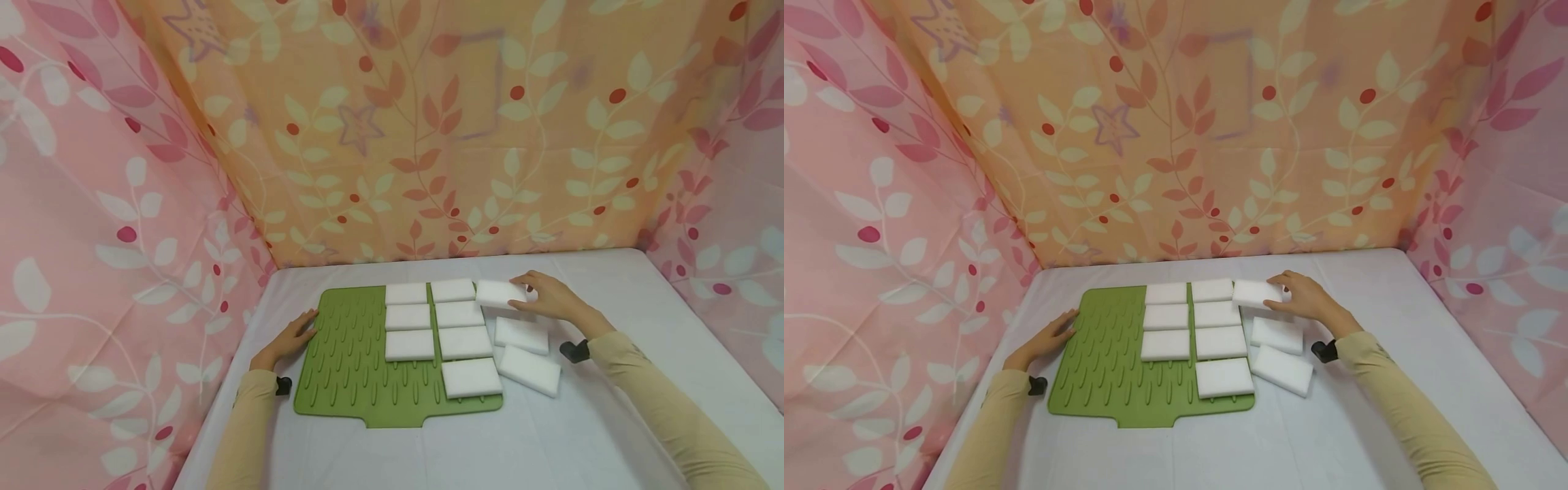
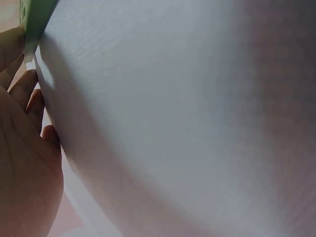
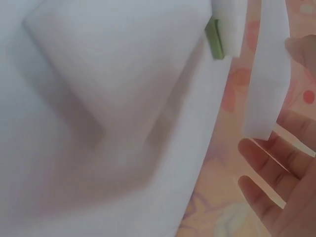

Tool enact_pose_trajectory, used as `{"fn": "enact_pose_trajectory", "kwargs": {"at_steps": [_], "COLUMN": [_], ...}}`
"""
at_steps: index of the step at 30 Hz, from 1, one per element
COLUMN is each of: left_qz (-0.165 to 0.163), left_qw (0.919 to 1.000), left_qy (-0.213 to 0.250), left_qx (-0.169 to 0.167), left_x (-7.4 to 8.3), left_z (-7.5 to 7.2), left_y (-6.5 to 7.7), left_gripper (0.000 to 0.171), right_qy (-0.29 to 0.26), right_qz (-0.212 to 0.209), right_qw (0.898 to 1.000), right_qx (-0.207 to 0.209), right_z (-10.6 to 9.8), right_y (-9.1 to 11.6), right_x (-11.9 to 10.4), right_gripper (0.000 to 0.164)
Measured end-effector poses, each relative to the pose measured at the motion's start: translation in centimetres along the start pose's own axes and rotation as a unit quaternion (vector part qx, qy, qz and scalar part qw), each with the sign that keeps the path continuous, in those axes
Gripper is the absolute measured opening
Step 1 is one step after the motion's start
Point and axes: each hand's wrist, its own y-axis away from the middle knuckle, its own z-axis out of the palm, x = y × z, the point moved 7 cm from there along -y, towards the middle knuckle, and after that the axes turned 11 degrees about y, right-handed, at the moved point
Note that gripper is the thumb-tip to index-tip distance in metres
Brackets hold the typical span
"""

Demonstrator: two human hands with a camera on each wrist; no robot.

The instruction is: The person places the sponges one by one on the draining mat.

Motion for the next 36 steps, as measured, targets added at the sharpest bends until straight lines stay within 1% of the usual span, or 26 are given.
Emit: {"fn": "enact_pose_trajectory", "kwargs": {"at_steps": [5, 9, 10, 17, 20, 27, 33, 36], "left_qz": [-0.006, -0.016, -0.02, -0.016, -0.017, -0.022, -0.019, -0.023], "left_qw": [0.9999, 0.9998, 0.9998, 0.9997, 0.9997, 0.9992, 0.999, 0.9989], "left_qy": [-0.009, -0.004, -0.003, -0.016, -0.016, -0.032, -0.04, -0.04], "left_qx": [-0.002, -0.006, -0.007, -0.008, -0.005, -0.002, 0.0, 0.0], "left_x": [0.2, 0.1, 0.1, 0.0, 0.1, 0.3, 0.4, 0.3], "left_z": [-0.1, -0.2, -0.1, 0.1, 0.1, 0.2, 0.2, 0.3], "left_y": [0.0, -0.1, -0.1, -0.1, 0.0, 0.0, 0.1, 0.1], "left_gripper": [0.054, 0.055, 0.055, 0.054, 0.054, 0.054, 0.054, 0.055], "right_qy": [0.017, 0.031, 0.032, 0.024, 0.024, 0.018, 0.024, 0.03], "right_qz": [-0.02, -0.032, -0.035, -0.061, -0.066, -0.076, -0.097, -0.109], "right_qw": [0.999, 0.999, 0.999, 0.997, 0.997, 0.997, 0.995, 0.993], "right_qx": [0.019, 0.025, 0.027, 0.041, 0.04, 0.02, 0.027, 0.029], "right_z": [-0.7, -0.9, -1.0, -1.2, -1.0, -0.1, 0.6, 0.9], "right_y": [-0.4, -0.7, -0.7, -1.1, -1.2, -1.5, -1.6, -1.5], "right_x": [-1.9, -3.5, -3.9, -6.8, -7.8, -10.2, -12.2, -13.1], "right_gripper": [0.058, 0.057, 0.057, 0.056, 0.055, 0.056, 0.054, 0.054]}}
